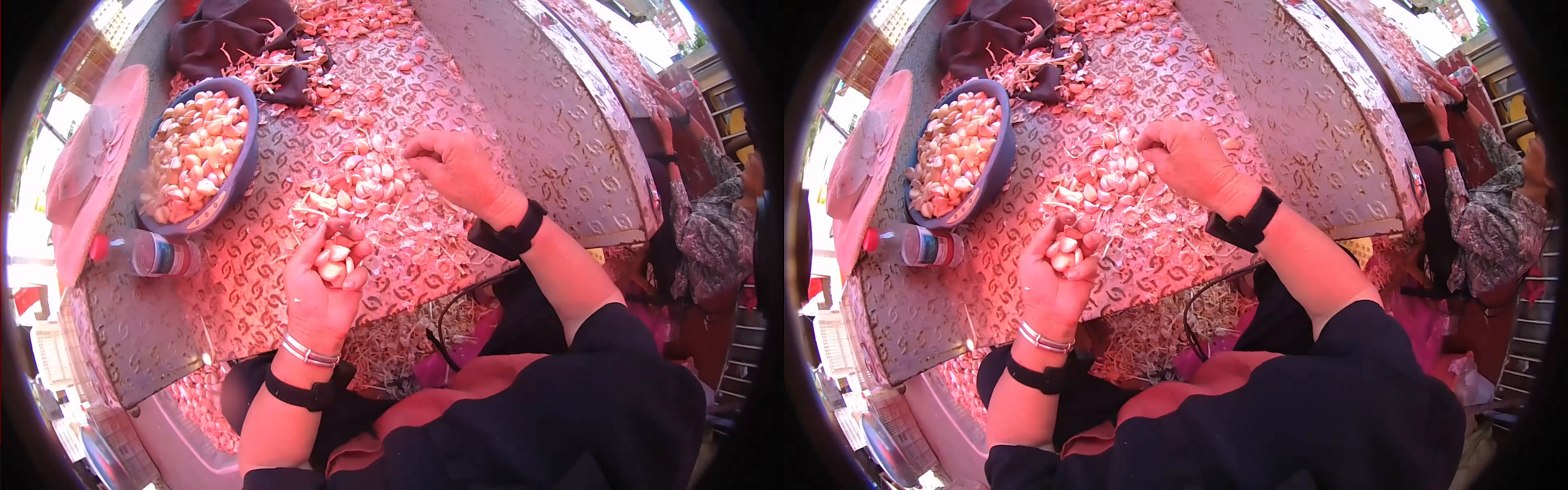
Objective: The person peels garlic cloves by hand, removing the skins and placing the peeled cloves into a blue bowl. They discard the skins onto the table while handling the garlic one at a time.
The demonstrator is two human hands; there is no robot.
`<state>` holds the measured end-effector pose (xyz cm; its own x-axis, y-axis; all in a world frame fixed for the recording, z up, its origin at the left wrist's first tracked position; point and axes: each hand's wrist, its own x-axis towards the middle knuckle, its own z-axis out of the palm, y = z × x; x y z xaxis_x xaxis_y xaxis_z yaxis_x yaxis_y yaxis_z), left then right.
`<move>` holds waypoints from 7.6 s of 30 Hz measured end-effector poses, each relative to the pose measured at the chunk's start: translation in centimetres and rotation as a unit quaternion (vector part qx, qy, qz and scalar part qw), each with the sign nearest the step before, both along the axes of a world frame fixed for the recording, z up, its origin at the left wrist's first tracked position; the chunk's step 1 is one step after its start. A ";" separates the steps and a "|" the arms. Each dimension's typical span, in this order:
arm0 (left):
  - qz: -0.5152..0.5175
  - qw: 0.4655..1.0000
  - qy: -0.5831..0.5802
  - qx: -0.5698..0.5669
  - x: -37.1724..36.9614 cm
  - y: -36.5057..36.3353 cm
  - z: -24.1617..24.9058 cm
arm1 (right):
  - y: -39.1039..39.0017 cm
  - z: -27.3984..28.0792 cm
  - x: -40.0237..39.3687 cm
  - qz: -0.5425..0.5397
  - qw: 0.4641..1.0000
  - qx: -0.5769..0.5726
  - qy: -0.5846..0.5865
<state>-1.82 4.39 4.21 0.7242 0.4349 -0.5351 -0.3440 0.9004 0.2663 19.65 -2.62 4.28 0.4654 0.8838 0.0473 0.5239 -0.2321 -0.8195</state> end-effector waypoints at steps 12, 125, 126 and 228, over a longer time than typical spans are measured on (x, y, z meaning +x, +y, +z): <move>-0.068 0.995 -0.028 0.065 -0.3 1.0 -1.0 | -0.9 -4.2 1.0 0.115 0.942 -0.133 -0.286; -0.028 0.985 -0.131 0.105 -8.4 0.1 6.5 | -1.1 -3.9 3.9 0.128 0.914 -0.138 -0.359; -0.010 0.982 -0.139 0.124 -10.5 0.0 7.3 | -1.1 -3.7 3.8 0.120 0.915 -0.145 -0.358; -0.326 0.913 0.049 0.239 0.6 -0.1 -0.9 | -1.9 2.4 -3.2 0.409 0.910 0.062 0.027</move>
<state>-1.18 4.31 3.33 0.8713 0.1302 -0.4731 0.2700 0.6779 0.6838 16.47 -4.53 6.71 -0.3421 0.9246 0.1677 0.4378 0.3148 -0.8422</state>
